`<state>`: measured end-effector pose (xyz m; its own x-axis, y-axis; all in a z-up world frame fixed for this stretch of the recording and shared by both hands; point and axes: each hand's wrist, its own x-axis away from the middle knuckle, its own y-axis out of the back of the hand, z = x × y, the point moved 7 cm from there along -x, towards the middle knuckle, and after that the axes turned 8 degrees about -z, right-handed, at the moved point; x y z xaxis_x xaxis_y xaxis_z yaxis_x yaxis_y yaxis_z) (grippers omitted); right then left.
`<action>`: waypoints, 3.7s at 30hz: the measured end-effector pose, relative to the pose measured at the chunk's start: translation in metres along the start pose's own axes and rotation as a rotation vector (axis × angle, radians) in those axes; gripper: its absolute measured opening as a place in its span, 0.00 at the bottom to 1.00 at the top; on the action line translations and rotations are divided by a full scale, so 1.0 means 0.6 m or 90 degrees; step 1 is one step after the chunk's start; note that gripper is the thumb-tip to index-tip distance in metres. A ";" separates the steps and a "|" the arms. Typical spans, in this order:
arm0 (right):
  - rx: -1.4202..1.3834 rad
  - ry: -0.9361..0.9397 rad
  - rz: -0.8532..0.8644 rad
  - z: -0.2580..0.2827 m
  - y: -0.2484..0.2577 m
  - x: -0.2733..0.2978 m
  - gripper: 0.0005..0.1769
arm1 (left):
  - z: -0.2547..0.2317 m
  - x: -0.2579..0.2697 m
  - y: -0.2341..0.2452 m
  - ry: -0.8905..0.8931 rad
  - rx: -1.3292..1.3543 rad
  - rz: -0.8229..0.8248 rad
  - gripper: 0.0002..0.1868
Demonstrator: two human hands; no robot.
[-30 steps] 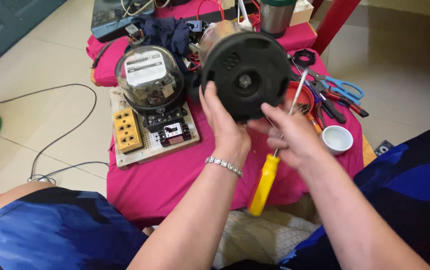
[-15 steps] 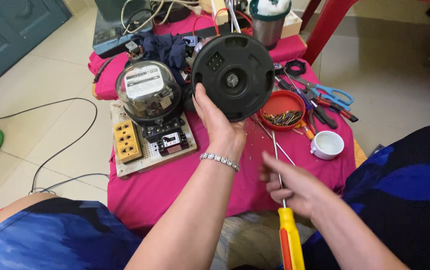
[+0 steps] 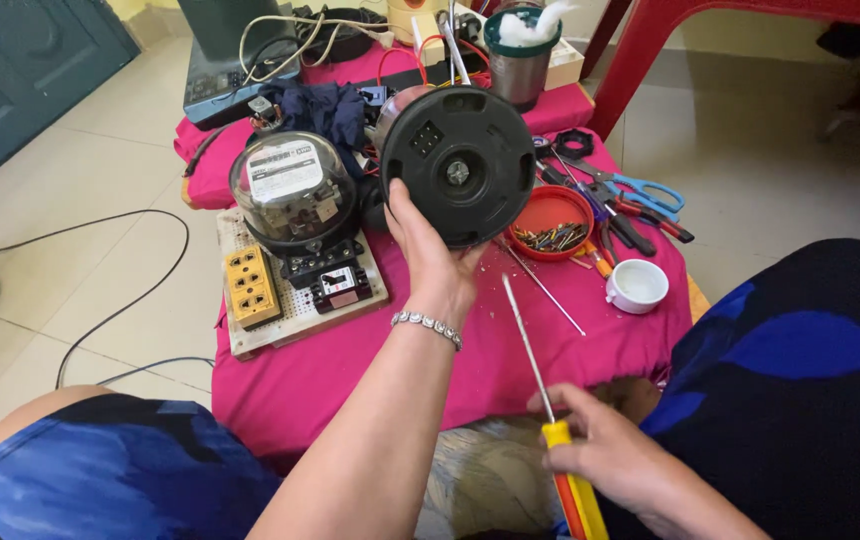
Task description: The person sits on the floor and works on a small table, first handling a yellow electrical socket and a red container of screws. They then pick up a black blender base, turn it over, and use a yellow screwdriver to unscrew the bottom cover.
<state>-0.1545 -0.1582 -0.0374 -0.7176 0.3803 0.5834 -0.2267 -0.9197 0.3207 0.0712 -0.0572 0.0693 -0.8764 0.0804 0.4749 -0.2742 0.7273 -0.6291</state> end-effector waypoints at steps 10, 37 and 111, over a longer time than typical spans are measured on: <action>-0.153 0.138 -0.053 0.181 0.061 0.086 0.49 | 0.010 0.000 -0.006 0.009 0.035 0.013 0.37; -0.293 0.214 -0.063 0.328 0.074 0.117 0.34 | 0.007 0.008 -0.011 0.003 0.065 -0.010 0.38; -0.080 0.033 -0.170 0.272 0.075 0.140 0.34 | 0.089 -0.029 0.079 -0.048 0.073 0.041 0.43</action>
<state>-0.1176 -0.1518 0.1478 -0.6539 0.6081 0.4502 -0.4897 -0.7937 0.3610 0.0524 -0.0603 -0.0018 -0.9197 0.0700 0.3863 -0.2559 0.6394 -0.7251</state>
